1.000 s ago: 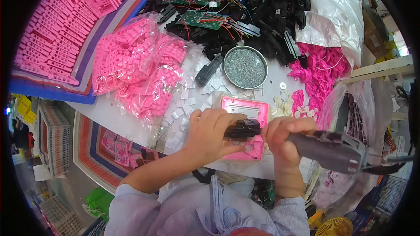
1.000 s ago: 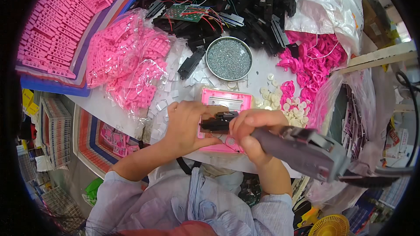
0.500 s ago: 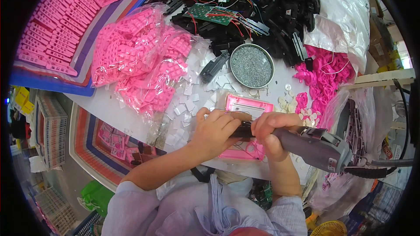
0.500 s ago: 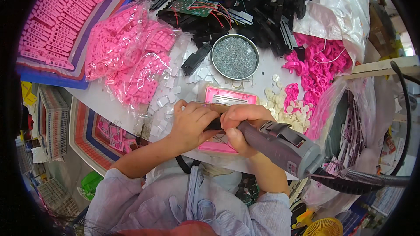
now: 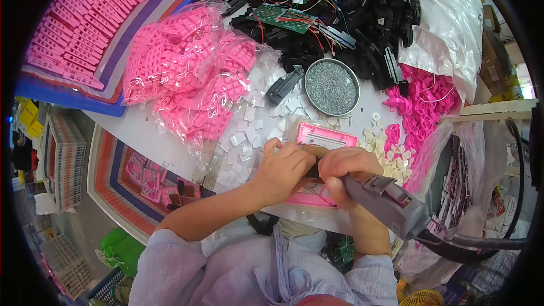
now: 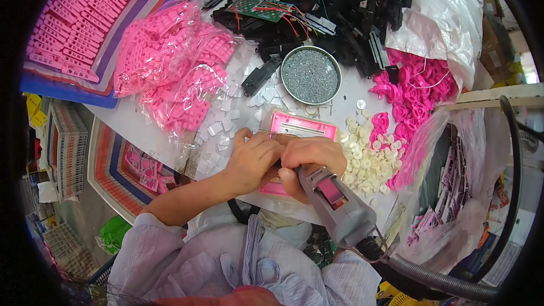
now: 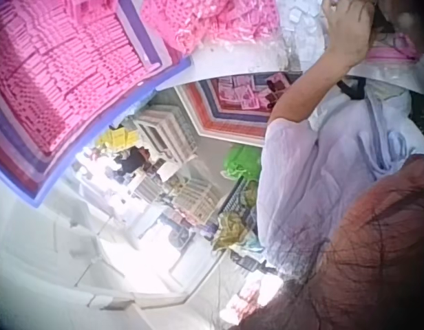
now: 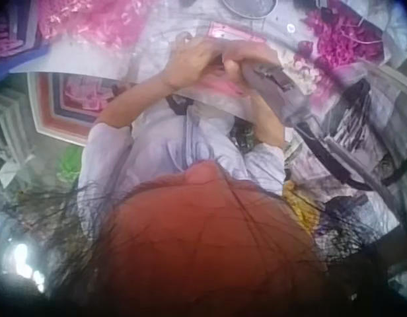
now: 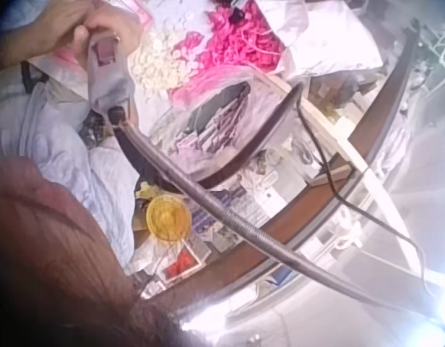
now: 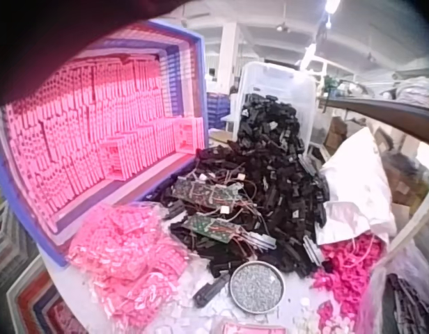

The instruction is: Assembling toy cash registers by gluing circuit boards and keypad buttons into plastic shells.

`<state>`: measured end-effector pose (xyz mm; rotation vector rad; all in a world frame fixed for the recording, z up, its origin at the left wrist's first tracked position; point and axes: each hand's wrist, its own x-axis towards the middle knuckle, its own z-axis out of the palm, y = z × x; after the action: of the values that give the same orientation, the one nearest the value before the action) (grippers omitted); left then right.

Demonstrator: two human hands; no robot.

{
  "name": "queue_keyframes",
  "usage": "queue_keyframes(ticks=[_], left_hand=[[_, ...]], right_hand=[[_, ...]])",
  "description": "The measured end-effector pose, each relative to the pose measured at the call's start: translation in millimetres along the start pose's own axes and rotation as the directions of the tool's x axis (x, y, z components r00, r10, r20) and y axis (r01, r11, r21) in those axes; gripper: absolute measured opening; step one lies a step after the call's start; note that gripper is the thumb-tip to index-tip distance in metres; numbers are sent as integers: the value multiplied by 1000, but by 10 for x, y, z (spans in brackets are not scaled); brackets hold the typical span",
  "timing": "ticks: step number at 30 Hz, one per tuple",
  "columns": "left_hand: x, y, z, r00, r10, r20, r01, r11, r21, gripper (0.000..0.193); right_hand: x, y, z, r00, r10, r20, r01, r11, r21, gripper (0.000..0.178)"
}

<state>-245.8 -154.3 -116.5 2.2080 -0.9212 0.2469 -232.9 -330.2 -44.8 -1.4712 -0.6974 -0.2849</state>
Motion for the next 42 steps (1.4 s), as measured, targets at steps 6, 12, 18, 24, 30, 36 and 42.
queue_keyframes(ticks=[6, 12, 18, 24, 30, 36, 42], left_hand=[[75, 12, -37, 999, -11, -30, 11, 1000, 13, 40], [128, -78, 1, 987, -160, 16, 161, 973, -167, 58], [-1, -75, 110, 969, -206, -138, 167, 954, -250, 66], [70, 110, 67, 986, -168, 20, 168, 985, 29, 70], [89, 125, 92, 990, -141, 29, 138, 987, 87, 72], [138, 234, 77, 985, -168, 33, 160, 972, 170, 72], [414, -54, -180, 992, -119, 47, 117, 992, 56, 52]], right_hand=[[-112, -15, -297, 967, 217, 130, -227, 972, 67, 37], [-392, -63, -560, 857, 506, 93, -302, 641, -706, 55], [-200, 10, -630, 709, 701, -78, -638, 589, -496, 29], [53, 40, -614, 742, 623, -247, -451, 191, -872, 28], [-213, 111, -667, 906, 368, 209, -37, 561, -827, 38], [-434, 261, -582, 962, 250, 106, -43, 527, -849, 43], [-189, -523, -715, 991, 5, 134, 106, 582, -806, 34]])
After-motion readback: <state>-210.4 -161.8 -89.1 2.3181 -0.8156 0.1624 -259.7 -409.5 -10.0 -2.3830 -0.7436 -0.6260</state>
